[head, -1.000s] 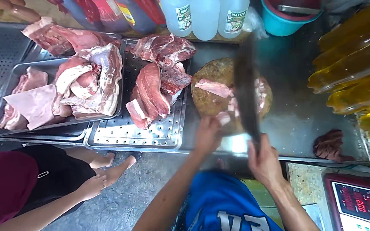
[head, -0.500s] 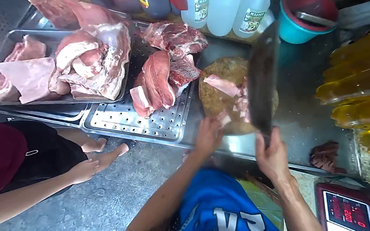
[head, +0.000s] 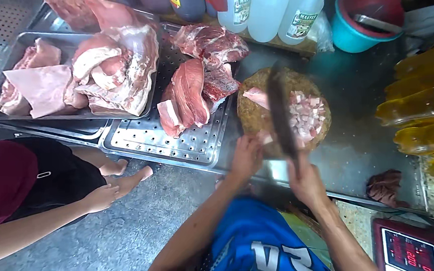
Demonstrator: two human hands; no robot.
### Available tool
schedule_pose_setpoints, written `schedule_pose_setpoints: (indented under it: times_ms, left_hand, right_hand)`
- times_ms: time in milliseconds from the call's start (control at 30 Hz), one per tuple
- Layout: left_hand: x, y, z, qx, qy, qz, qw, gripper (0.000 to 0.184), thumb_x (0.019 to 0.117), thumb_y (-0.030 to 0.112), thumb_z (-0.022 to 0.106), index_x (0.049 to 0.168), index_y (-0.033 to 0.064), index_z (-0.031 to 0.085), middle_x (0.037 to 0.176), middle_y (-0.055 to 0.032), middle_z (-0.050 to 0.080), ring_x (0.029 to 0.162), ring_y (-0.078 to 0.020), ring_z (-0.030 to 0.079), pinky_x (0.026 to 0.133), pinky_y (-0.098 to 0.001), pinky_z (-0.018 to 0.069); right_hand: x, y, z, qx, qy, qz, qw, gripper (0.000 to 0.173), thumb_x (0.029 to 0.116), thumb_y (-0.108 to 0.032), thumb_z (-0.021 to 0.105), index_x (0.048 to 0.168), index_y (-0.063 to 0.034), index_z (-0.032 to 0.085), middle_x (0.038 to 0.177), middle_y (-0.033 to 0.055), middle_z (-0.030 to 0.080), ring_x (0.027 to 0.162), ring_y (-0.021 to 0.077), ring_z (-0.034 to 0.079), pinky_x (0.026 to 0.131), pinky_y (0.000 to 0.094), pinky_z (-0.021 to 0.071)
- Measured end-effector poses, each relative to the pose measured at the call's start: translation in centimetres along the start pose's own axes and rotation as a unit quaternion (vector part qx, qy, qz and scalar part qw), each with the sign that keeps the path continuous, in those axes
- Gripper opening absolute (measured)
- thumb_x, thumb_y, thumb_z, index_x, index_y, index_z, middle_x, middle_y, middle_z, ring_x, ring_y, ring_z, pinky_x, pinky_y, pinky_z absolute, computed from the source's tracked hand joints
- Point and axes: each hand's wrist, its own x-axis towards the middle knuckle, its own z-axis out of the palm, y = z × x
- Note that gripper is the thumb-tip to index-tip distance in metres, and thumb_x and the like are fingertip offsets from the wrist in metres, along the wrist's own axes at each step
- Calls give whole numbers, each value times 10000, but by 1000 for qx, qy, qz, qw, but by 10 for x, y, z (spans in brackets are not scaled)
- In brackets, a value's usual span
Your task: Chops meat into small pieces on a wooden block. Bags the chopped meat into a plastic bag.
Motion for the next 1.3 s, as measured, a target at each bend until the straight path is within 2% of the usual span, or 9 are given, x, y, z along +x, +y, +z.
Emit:
schedule_pose_setpoints:
  times_ms: [100,333,533,700,833,967,1067,1200,1300]
  left_hand:
    - [6,-1,0,30,-14,1,999,181,948,213,629,1013,98,754,1124,-109,696,1102,-289,637,961,-407,531]
    - [-1,-1,-6,-16,-1,-19,1000,197,917,224,681,1061,105,746,1202,-127,654,1166,-278,609,1006,-405,518]
    - [10,0,-6,10,-30,-11,999,189,941,192,639,1046,73,742,1130,-142,680,1130,-303,631,995,-407,522]
    - [35,-1,-1,25,-57,28,998,223,1014,231,572,1087,125,754,1166,-73,711,1166,-268,629,1029,-413,502]
    - [24,-1,-15,-59,-30,-2,998,178,925,204,699,1068,106,738,1266,-100,646,1221,-244,597,1050,-394,508]
    - [10,-2,-18,-67,9,-32,997,150,897,163,686,1012,78,732,1176,-120,669,1141,-232,630,957,-358,548]
    - [20,6,-14,-18,-55,-21,998,198,937,200,677,1076,71,734,1206,-140,669,1178,-275,622,1034,-388,512]
    - [49,22,-14,32,-164,-58,984,233,976,187,626,1132,35,709,1224,-172,641,1162,-291,627,1035,-386,506]
    - [78,37,-14,26,-211,-114,971,493,958,186,689,1419,68,561,1449,-225,524,1258,-349,602,1066,-452,511]
  right_hand:
    - [10,11,13,-17,-110,61,992,393,1069,-361,461,1318,-72,556,795,92,679,744,271,700,705,480,575]
    - [6,-11,-24,10,116,-29,993,353,1039,-319,504,1192,-12,588,670,-2,584,540,107,571,506,309,503]
    - [9,4,26,-10,-112,63,992,426,1064,-358,471,1363,-63,546,805,94,692,743,273,705,715,485,582]
    - [12,-1,-7,9,31,36,999,374,1055,-329,495,1254,-25,584,703,58,625,599,204,635,580,426,552]
    - [9,-19,-26,14,162,-37,986,342,1036,-305,516,1158,4,598,670,1,587,539,88,566,499,284,496]
    - [10,-13,14,-19,-15,21,999,417,1056,-324,479,1318,-12,570,740,92,675,656,263,687,626,470,580]
    - [18,0,32,-5,-109,69,992,448,1064,-354,464,1400,-64,524,820,103,696,761,284,709,730,491,583]
    - [27,30,14,188,-131,108,967,374,1060,-351,514,1323,-88,559,747,53,641,564,177,640,557,373,586]
    - [33,61,-6,367,-112,129,915,328,1068,-278,486,1294,-43,521,734,56,627,499,168,604,468,326,563]
